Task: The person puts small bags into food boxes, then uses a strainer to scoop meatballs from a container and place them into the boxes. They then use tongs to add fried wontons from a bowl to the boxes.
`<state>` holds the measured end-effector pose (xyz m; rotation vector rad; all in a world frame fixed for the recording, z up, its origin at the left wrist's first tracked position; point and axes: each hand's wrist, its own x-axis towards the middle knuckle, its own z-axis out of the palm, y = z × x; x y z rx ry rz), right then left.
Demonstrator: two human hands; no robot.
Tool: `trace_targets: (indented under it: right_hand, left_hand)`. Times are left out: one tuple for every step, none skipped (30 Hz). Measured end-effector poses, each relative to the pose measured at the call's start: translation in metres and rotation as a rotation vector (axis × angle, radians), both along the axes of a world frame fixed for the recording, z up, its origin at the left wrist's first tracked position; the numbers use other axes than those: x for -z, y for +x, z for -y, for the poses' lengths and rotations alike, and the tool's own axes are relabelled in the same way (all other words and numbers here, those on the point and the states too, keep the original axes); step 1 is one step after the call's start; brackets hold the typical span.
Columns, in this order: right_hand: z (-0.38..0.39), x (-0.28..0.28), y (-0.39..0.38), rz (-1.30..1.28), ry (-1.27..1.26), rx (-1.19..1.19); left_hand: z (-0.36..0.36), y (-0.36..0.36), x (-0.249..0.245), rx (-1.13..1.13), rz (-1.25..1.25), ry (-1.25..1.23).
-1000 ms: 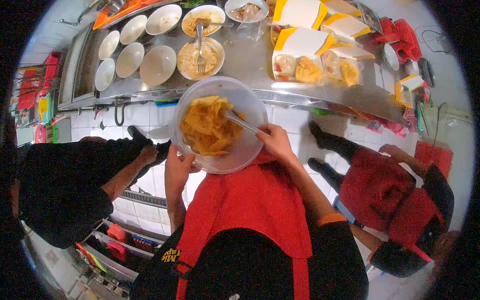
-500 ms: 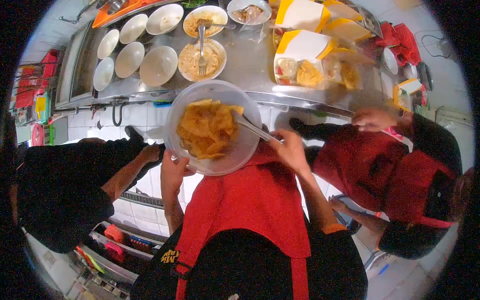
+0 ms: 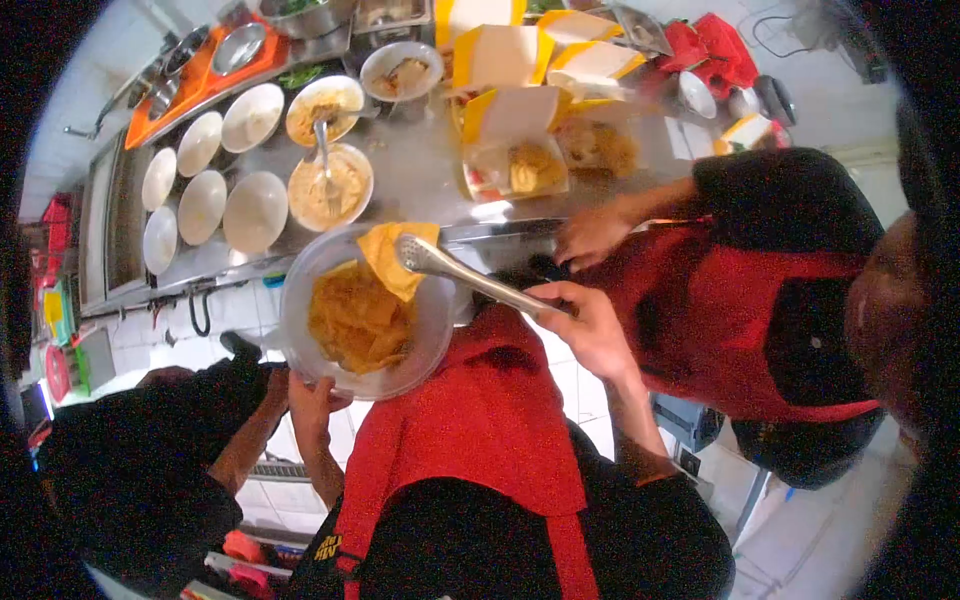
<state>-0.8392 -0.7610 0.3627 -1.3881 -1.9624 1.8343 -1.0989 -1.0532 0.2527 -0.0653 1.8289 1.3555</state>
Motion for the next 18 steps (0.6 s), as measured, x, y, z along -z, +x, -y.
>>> trace_targets:
  right_hand:
    - [0.001, 0.014, 0.01, -0.218, -0.123, 0.124]
    - [0.001, 0.007, 0.011, -0.221, -0.113, 0.131]
    - [0.001, -0.004, 0.01, -0.253, -0.138, 0.197]
    - [0.001, -0.013, 0.01, -0.286, -0.164, 0.262]
    - [0.004, -0.016, 0.003, -0.375, -0.043, 0.3]
    - [0.002, -0.014, 0.004, -0.378, -0.038, 0.305]
    - [-0.002, -0.01, 0.005, -0.362, -0.05, 0.387]
    - [-0.007, -0.007, 0.005, -0.349, -0.06, 0.466]
    - [-0.009, -0.01, 0.002, -0.346, -0.057, 0.479]
    - [-0.004, -0.014, -0.018, -0.384, -0.032, 0.636]
    - [-0.014, 0.0, -0.012, -0.378, 0.0, 0.662]
    - [-0.025, 0.01, -0.011, -0.374, 0.031, 0.687]
    - [-0.031, 0.015, -0.011, -0.365, 0.038, 0.745]
    - [-0.032, 0.013, -0.017, -0.355, 0.045, 0.802]
    - [-0.015, -0.024, -0.051, -0.266, -0.048, 1.039]
    - [-0.023, -0.009, -0.046, -0.262, -0.046, 1.04]
    - [-0.039, 0.019, -0.039, -0.427, 0.037, 1.006]
    - [-0.046, 0.021, -0.046, -0.591, 0.122, 0.964]
  left_hand:
    - [0.001, 0.0, 0.004, -0.016, 0.002, -0.02]
    - [0.002, 0.0, 0.007, -0.033, 0.007, -0.043]
    - [0.004, 0.001, 0.009, -0.016, -0.03, 0.017]
    - [0.007, 0.0, 0.011, -0.009, -0.033, 0.024]
    - [0.007, -0.001, 0.01, -0.01, -0.007, 0.02]
    - [0.007, -0.002, 0.01, -0.013, 0.019, 0.013]
    - [0.007, -0.002, 0.009, -0.008, 0.019, 0.016]
    - [0.004, -0.001, 0.009, -0.014, 0.008, 0.003]
    - [0.002, -0.001, 0.008, -0.02, -0.001, -0.008]
    - [0.001, -0.001, 0.009, -0.019, -0.001, -0.003]
    - [0.002, -0.001, 0.01, -0.024, 0.003, -0.012]
    - [0.003, -0.002, 0.011, -0.03, 0.005, -0.021]
    - [0.004, -0.002, 0.011, -0.03, 0.005, -0.02]
    - [0.003, -0.001, 0.012, -0.031, 0.001, -0.026]
    - [0.004, 0.0, 0.013, -0.032, -0.001, -0.033]
    - [0.005, 0.0, 0.015, -0.031, 0.003, -0.033]
    - [0.006, 0.0, 0.016, -0.01, -0.001, -0.027]
    - [0.006, -0.001, 0.017, 0.009, -0.006, -0.019]
